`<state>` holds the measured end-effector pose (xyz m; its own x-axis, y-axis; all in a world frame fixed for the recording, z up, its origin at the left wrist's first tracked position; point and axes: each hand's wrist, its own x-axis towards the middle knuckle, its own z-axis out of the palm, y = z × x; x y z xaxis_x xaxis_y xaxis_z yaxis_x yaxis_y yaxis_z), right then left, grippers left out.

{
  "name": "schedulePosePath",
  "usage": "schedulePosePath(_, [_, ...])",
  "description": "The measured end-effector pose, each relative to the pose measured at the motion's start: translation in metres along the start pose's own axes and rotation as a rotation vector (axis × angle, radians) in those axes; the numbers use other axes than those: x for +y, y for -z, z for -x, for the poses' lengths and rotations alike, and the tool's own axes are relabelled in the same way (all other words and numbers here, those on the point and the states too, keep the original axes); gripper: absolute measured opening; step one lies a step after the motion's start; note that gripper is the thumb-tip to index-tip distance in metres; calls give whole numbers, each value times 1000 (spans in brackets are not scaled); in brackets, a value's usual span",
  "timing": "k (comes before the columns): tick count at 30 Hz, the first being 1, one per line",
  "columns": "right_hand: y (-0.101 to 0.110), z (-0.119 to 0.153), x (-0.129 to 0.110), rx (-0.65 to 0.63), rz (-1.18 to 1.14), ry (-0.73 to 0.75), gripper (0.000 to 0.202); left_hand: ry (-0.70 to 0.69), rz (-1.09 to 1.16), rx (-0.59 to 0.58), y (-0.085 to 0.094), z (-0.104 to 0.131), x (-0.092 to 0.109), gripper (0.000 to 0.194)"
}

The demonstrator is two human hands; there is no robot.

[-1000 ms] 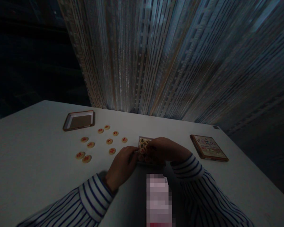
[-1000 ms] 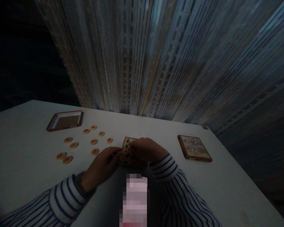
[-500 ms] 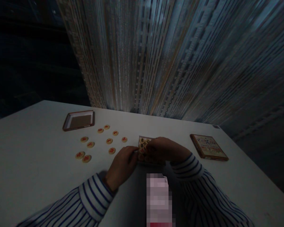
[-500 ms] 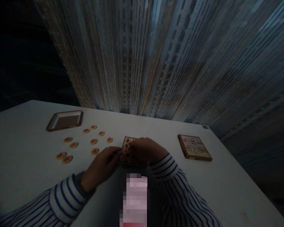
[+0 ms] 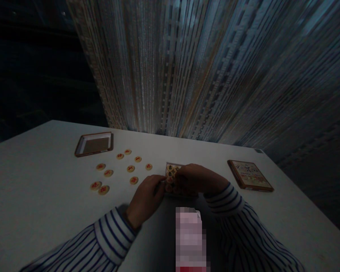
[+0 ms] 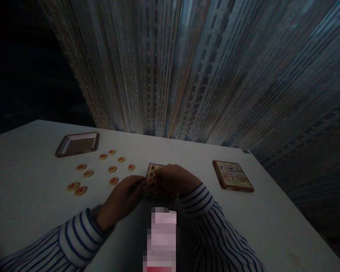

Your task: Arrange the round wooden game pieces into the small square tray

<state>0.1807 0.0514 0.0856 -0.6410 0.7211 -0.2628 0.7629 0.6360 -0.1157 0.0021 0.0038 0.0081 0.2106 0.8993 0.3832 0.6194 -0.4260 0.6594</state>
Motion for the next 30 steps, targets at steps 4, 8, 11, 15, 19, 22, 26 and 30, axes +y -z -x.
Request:
schedulePosePath(4, [0,0,0,0,27,0,23,1,-9,-15,0,0,0,20])
schedulePosePath(8, [-1,-3,0,36,2,36,27,3,-19,-39,2,-1,3,21])
schedulePosePath(11, [-2,-6,-1,33,-12,63,26,2,-22,-48,4,-1,4,21])
schedulePosePath(15, [-2,-8,-2,52,12,55,25,-10,-22,-47,4,-2,4,20])
schedulePosePath(19, [-5,-10,-1,38,14,62,26,-17,-10,-35,3,-2,3,19])
schedulePosePath(22, [-6,-10,-2,59,35,60,25,-21,-8,-37,2,-2,2,20])
schedulePosePath(26, [-2,-7,-4,51,80,37,24,-24,-10,-43,3,-1,3,20])
schedulePosePath(30, [2,-3,-2,123,112,10,25,-19,-16,-29,3,-1,3,20])
